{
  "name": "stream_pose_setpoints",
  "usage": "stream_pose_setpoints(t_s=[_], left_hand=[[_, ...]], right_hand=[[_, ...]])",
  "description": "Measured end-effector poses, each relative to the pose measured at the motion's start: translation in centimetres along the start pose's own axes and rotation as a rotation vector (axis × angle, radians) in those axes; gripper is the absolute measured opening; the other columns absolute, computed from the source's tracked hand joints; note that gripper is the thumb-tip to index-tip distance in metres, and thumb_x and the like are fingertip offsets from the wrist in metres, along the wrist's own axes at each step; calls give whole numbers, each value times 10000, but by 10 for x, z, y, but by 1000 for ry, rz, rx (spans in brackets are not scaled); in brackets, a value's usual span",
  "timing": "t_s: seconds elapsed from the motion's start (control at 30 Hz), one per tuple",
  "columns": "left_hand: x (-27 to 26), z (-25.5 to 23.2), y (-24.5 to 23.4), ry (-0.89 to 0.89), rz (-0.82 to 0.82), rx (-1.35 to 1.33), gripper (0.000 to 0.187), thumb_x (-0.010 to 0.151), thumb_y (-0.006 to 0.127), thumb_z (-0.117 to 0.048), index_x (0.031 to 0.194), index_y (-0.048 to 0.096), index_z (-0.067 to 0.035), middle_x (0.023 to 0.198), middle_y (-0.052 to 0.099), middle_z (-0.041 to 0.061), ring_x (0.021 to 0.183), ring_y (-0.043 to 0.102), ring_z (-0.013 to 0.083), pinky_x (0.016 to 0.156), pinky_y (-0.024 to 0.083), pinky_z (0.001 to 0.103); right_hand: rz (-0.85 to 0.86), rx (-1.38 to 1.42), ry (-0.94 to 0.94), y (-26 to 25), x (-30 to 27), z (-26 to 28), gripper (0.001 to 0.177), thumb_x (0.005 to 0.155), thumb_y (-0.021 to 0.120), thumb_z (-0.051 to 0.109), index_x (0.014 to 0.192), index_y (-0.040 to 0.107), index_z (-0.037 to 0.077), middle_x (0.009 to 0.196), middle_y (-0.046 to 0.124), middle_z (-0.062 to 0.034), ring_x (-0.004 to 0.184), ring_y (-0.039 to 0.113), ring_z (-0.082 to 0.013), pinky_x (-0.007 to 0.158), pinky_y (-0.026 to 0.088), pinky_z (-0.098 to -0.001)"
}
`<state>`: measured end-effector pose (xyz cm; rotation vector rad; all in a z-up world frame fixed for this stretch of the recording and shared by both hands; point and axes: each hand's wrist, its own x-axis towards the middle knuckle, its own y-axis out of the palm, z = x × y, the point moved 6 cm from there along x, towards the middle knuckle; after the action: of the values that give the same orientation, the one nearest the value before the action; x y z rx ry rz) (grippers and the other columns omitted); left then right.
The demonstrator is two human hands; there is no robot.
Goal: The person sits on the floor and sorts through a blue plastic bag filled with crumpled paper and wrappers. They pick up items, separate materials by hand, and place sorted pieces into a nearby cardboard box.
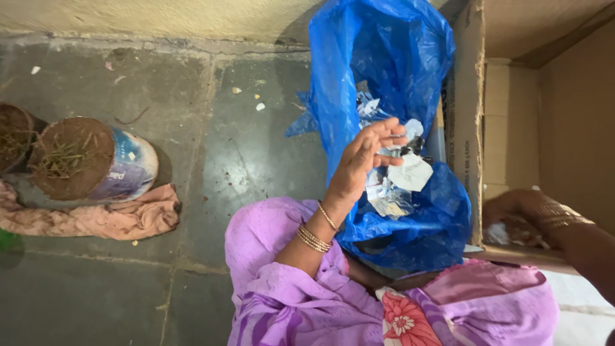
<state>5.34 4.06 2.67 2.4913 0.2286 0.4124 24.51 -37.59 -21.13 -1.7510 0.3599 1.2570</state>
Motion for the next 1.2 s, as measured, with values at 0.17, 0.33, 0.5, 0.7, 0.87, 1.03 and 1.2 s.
stream_pose_setpoints(t_s=[0.17,0.33,0.5,0.7,0.87,1.03,1.2], left_hand=[[-4,-23,1,137,-45,31,762,1064,519,-590,1507,458,28,1430,584,229,1307,621,326,1010,578,429],[-6,-26,-6,128,-76,61,753,1063,534,-580,1485,484,41,1419,591,235,1299,627,325,1006,568,410],[-2,-21,-6,96,-70,64,763,1052,531,-596,1475,497,39,1408,601,228,1291,634,317,995,570,402],[-2,-22,-6,89,-75,76,773,1052,522,-610,1474,498,36,1406,604,225,1286,637,313,995,570,397],[-3,-22,-4,98,-81,101,772,1053,506,-614,1474,498,33,1399,608,224,1281,640,311,990,575,397],[-2,-22,-6,169,-143,59,720,1061,525,-576,1453,515,28,1401,610,211,1283,634,307,1006,575,404],[-11,-33,-16,364,-358,420,452,1117,540,-397,1344,605,-12,1392,636,166,1300,618,303,1083,551,429]], right_hand=[[3,32,7,-4,0,15,305,941,632,352,1121,750,136,1115,752,-142,980,724,-308,858,569,-455],[8,63,40,-8,-9,11,266,934,645,297,1107,747,121,1083,760,-145,929,737,-303,811,585,-451],[-19,140,69,-25,-5,0,230,927,658,242,1092,743,106,1051,768,-147,878,751,-297,764,601,-447],[-120,301,130,-70,8,-31,190,919,675,176,1075,739,89,1013,778,-151,817,766,-291,708,620,-442],[-363,615,172,-146,-21,-56,162,913,688,120,1060,736,74,981,787,-154,766,779,-285,661,636,-438],[-1110,1068,-258,-216,-160,5,142,1058,642,40,1164,667,-49,1088,733,-157,943,748,-234,829,632,-332],[-1182,939,-741,-259,-268,155,185,1101,596,-12,1260,656,-84,1135,703,-129,1072,721,-216,969,628,-290]])
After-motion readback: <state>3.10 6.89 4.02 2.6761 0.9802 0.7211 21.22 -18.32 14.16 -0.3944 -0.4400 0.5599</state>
